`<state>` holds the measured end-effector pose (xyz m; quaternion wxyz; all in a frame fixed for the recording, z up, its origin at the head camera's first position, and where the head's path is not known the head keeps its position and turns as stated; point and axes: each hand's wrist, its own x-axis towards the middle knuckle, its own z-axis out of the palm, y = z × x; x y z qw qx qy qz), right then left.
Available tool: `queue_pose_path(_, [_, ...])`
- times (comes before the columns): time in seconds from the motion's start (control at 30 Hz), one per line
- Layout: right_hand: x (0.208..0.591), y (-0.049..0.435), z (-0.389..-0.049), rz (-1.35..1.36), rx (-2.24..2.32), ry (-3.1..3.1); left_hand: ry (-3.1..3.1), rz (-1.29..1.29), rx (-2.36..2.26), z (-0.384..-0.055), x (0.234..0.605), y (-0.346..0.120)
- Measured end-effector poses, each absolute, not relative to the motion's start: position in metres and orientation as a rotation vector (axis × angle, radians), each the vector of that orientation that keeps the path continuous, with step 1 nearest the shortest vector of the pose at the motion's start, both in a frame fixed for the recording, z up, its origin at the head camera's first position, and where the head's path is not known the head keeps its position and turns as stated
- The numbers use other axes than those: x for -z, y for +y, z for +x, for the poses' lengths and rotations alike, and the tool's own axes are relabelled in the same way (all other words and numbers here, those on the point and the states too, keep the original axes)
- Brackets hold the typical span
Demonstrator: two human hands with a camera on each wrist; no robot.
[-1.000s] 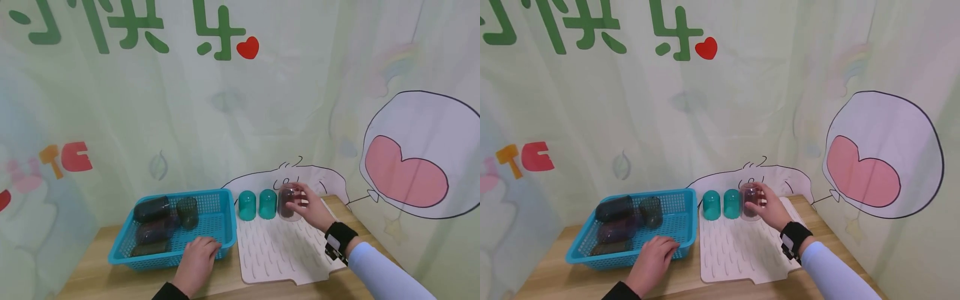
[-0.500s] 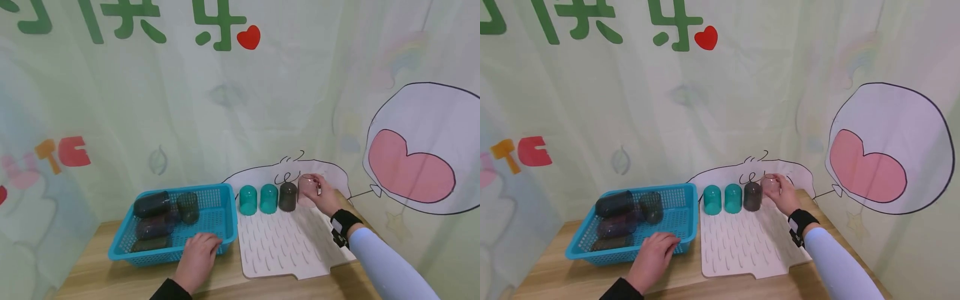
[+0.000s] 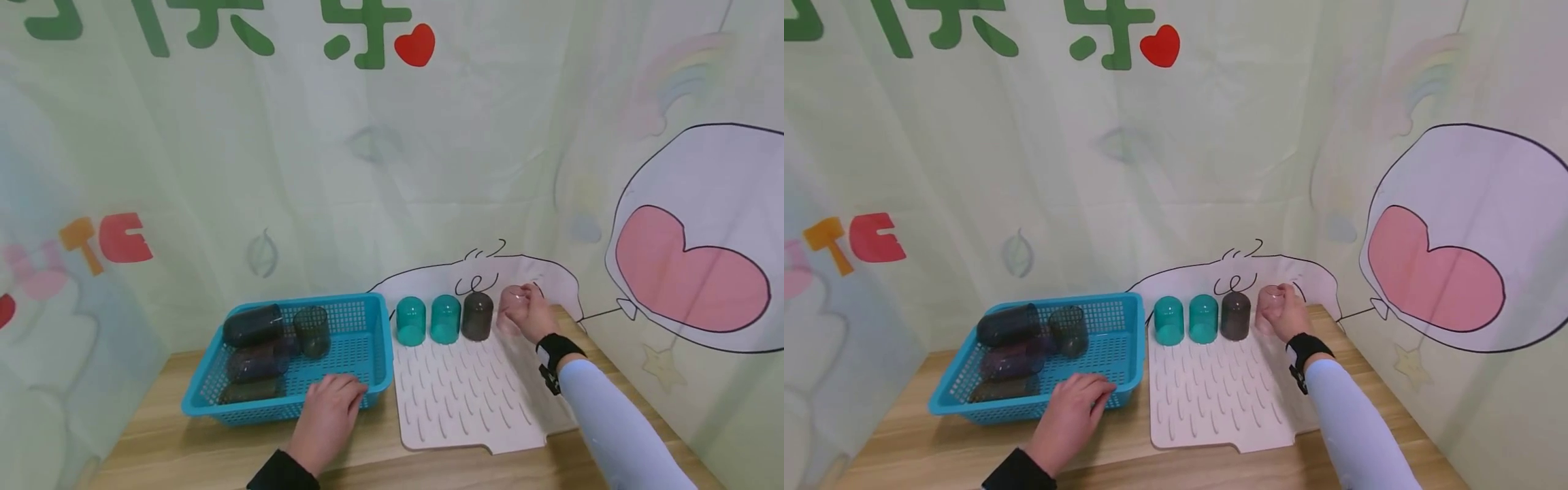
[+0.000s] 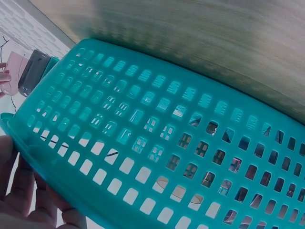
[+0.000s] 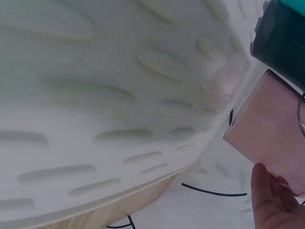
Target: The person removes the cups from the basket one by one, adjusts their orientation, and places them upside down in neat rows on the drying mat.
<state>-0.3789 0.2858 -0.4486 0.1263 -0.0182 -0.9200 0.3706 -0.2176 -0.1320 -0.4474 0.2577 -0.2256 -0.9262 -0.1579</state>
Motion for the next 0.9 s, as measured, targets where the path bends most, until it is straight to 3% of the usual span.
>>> queue_pose_path(0.9, [0.463, 0.283, -0.388, -0.158, -1.283, -2.729, -2.526, -0.592, 0.469, -0.219, 0.450, -0.130])
